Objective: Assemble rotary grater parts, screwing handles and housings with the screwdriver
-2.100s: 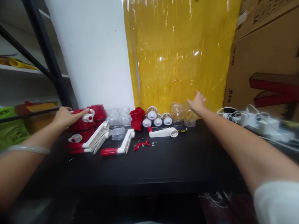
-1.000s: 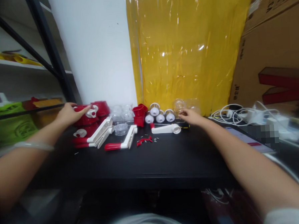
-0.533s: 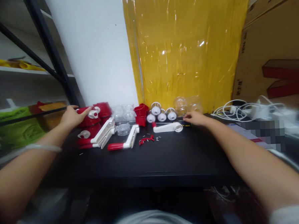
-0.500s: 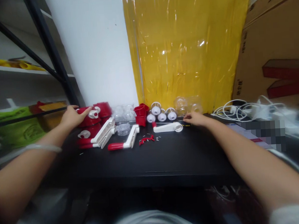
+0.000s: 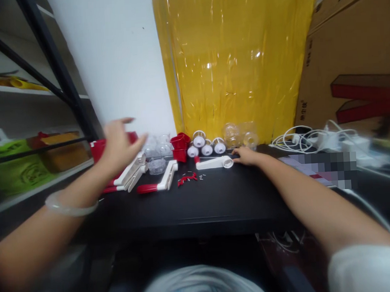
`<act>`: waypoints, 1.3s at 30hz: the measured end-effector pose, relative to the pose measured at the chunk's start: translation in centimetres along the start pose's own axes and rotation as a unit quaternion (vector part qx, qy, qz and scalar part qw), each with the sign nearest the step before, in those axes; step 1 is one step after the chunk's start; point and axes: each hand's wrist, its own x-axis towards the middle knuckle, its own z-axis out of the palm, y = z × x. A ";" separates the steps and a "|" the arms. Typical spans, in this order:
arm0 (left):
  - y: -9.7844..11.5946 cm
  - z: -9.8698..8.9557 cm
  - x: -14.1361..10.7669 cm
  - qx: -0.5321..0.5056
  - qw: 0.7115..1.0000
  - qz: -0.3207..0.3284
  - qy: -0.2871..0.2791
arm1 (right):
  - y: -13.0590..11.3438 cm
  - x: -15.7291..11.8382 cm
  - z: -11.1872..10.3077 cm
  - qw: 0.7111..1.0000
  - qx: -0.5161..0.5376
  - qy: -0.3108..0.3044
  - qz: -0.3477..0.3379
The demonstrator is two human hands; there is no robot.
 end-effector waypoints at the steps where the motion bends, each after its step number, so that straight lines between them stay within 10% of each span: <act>1: 2.3 0.5 -0.4 -0.034 0.996 0.057 -0.060 | -0.1 0.0 0.0 1.000 -0.004 0.001 -0.001; 4: 8.1 3.3 -1.3 -0.070 0.940 0.234 -0.236 | -0.3 -0.2 -0.2 1.000 0.019 -0.003 0.008; 8: 12.4 8.9 -1.5 -0.037 0.892 0.270 -0.361 | 0.1 -0.7 -0.7 0.996 0.079 0.001 0.030; 16: 13.8 15.5 -1.5 -0.051 0.901 0.196 -0.384 | 1.1 -0.9 -1.9 0.993 0.110 0.013 0.028; 24: 12.6 10.8 0.2 -0.159 0.935 0.184 -0.258 | 0.0 -1.6 -3.1 0.972 0.220 0.008 0.079; 29: 8.8 6.9 0.8 -0.192 0.967 0.030 -0.163 | -0.2 -2.0 -4.3 0.952 0.284 0.020 0.109; 33: 5.1 7.0 0.6 -0.212 0.971 -0.065 -0.091 | 0.5 -2.3 -5.4 0.940 0.325 0.014 0.104; 39: 3.4 7.8 0.6 -0.309 0.935 -0.118 -0.125 | 0.8 -2.9 -6.3 0.916 0.364 0.132 0.102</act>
